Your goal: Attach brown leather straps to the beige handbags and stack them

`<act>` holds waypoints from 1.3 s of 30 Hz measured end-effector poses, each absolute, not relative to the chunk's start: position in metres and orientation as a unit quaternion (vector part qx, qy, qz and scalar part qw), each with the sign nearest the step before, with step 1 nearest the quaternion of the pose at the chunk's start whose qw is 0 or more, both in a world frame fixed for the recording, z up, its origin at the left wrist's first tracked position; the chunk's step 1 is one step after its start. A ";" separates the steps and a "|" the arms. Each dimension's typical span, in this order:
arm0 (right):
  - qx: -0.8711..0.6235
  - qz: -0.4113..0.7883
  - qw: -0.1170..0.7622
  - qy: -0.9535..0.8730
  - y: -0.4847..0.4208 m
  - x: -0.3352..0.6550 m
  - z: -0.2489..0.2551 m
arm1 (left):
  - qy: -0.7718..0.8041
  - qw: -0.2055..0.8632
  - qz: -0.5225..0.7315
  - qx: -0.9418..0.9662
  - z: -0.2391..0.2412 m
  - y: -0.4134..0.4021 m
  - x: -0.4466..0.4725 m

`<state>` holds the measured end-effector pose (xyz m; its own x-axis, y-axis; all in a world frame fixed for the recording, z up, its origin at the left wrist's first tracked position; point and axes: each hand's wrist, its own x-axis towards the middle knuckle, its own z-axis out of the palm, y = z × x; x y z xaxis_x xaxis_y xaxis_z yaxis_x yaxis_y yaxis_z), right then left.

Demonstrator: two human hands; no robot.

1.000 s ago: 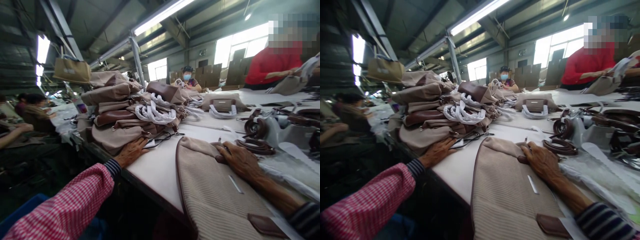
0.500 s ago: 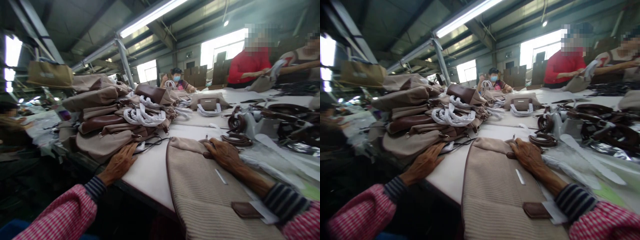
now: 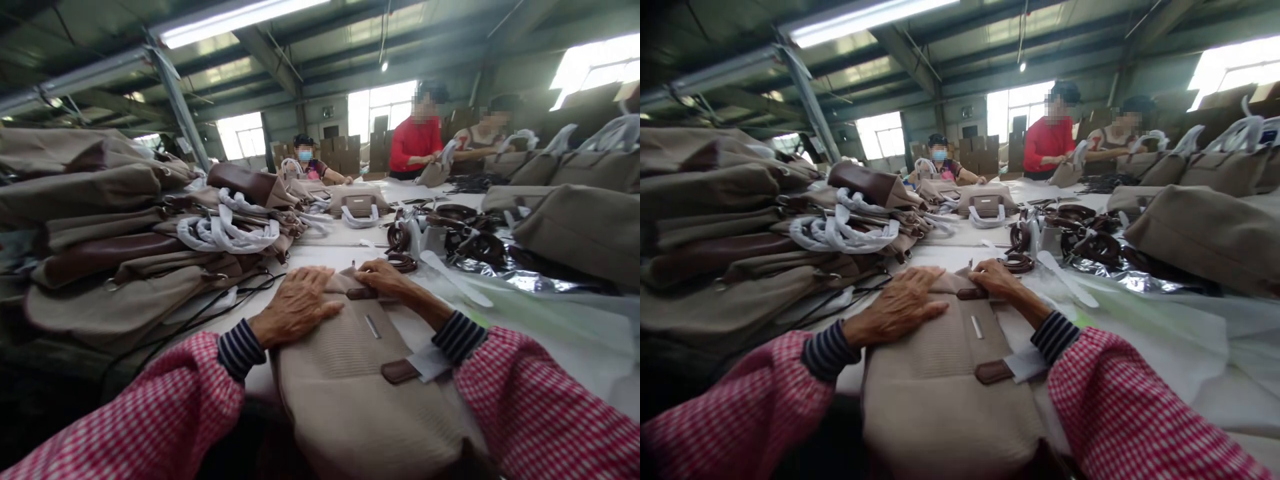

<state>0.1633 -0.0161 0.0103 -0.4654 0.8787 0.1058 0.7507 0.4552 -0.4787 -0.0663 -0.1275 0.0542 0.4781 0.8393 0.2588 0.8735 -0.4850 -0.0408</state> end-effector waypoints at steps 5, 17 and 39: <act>-0.418 0.230 0.174 -0.861 -0.035 0.186 0.029 | -0.448 0.111 -0.016 -0.887 0.029 -0.099 -0.101; -0.419 0.096 0.200 -0.881 -0.083 0.181 -0.004 | -0.559 -0.032 0.016 -0.829 0.063 -0.022 -0.018; -0.173 0.598 0.167 -0.765 -0.075 0.189 0.087 | -0.568 -0.197 -0.197 -0.775 0.002 0.012 -0.026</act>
